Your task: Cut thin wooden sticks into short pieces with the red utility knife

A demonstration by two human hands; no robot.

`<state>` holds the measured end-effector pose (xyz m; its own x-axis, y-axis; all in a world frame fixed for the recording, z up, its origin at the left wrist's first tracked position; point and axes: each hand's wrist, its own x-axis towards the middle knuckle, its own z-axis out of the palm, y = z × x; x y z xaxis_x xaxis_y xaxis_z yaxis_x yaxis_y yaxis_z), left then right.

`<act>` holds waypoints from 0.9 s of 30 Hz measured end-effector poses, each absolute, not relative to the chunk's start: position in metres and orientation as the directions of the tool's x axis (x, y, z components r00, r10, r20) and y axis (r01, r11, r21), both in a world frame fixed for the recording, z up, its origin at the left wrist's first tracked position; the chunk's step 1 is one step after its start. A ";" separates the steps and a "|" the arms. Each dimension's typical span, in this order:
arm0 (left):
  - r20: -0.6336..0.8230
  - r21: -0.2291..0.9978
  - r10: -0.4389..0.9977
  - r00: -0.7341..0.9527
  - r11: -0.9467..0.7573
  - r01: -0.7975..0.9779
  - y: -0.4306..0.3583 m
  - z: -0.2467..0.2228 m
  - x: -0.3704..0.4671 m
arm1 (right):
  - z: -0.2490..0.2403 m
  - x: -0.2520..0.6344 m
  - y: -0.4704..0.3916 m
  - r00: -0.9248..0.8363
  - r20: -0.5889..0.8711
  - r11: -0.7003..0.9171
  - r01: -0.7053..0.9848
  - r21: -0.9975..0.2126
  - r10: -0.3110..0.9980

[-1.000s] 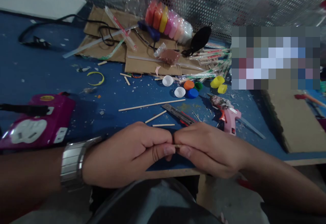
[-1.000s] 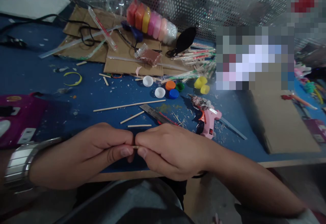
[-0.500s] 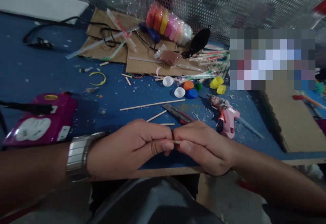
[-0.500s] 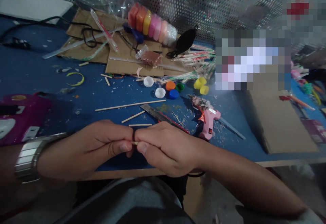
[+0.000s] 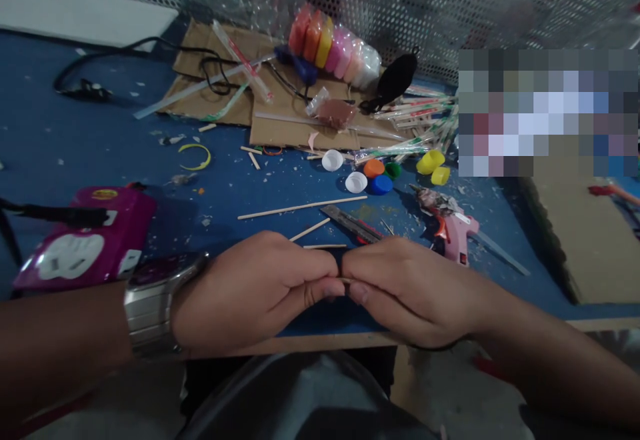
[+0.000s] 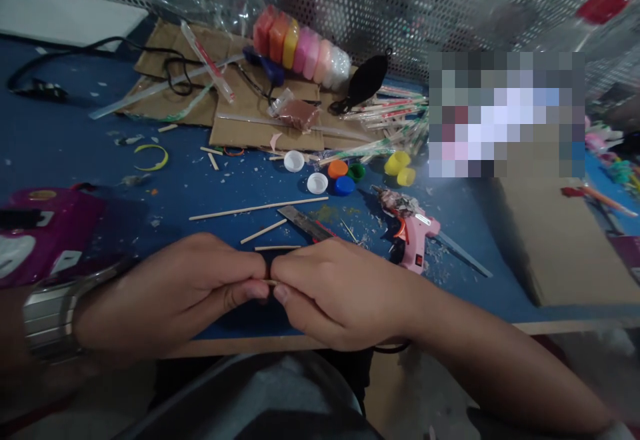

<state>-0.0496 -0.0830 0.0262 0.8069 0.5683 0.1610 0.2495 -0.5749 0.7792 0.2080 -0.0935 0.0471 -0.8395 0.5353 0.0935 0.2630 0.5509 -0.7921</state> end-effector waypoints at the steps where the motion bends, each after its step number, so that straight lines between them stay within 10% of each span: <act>1: 0.158 0.790 0.567 0.808 -0.564 0.240 -0.083 0.026 -0.049 | 0.047 0.208 -0.094 -0.844 0.090 0.532 0.247 -0.810 0.529; 27: 0.144 0.863 0.578 0.803 -0.471 0.184 -0.087 0.038 -0.050 | 0.045 0.201 -0.104 -0.784 0.141 0.361 0.112 -0.926 0.605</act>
